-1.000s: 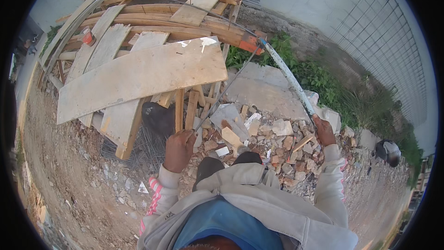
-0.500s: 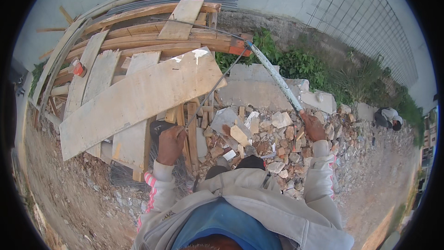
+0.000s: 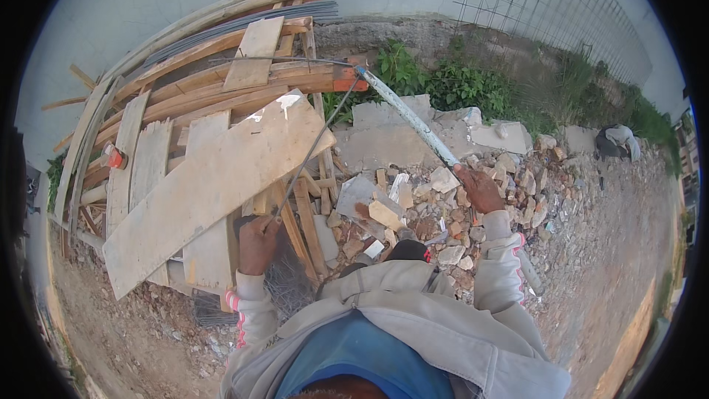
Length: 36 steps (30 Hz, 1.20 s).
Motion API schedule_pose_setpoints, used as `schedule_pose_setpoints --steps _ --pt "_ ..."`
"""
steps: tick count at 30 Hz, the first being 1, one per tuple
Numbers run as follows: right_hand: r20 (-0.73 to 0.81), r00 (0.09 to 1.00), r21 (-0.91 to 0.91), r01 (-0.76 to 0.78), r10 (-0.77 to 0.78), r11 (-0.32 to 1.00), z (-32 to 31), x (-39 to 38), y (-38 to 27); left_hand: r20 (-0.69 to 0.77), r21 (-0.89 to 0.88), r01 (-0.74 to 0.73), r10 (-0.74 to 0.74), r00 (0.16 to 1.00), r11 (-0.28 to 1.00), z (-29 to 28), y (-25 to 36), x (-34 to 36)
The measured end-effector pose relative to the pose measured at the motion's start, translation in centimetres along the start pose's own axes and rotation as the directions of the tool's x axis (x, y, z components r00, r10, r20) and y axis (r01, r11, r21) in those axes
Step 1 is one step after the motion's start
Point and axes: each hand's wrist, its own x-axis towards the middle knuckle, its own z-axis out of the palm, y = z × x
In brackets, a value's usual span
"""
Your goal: The person bends a metal rod using a wooden plank as a lever, measures it with a tape measure, and repeats the bending process. The person handles the metal rod and plank multiple times to achieve the desired shape.
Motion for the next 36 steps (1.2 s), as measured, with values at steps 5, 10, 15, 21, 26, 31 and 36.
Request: schedule_pose_setpoints --steps 5,10,15,21,26,31,36 --pt "0.026 1.0 -0.029 -0.01 0.011 1.0 -0.3 1.1 1.5 0.053 0.001 0.063 -0.063 0.997 0.998 0.2 0.7 0.0" --pt "0.15 0.98 -0.044 0.137 -0.129 0.99 -2.5 2.3 1.4 0.022 -0.079 0.132 -0.131 0.991 0.988 2.0 2.8 -1.6" --pt "0.169 0.978 0.079 0.111 -0.123 0.991 -1.8 4.9 4.8 -0.001 -0.01 0.164 -0.164 0.986 0.986 2.8 5.1 -1.8" --pt "0.137 0.958 0.319 0.198 -0.251 0.927 -1.2 7.5 7.8 0.001 0.072 0.301 -0.302 0.953 0.951 4.2 6.9 -2.2" --pt "0.152 0.977 0.398 0.08 -0.151 0.914 0.8 10.6 12.0 -0.045 0.165 0.368 -0.365 0.93 0.915 4.5 7.9 -1.7" --pt "0.327 0.945 0.508 -0.175 0.0 0.843 2.2 11.2 14.6 -0.143 0.283 0.46 -0.437 0.888 0.842 5.6 10.2 -0.7" --pt "0.486 0.868 0.476 -0.359 0.1 0.803 3.7 12.6 19.2 -0.186 0.36 0.392 -0.347 0.919 0.846 7.4 10.1 1.0"
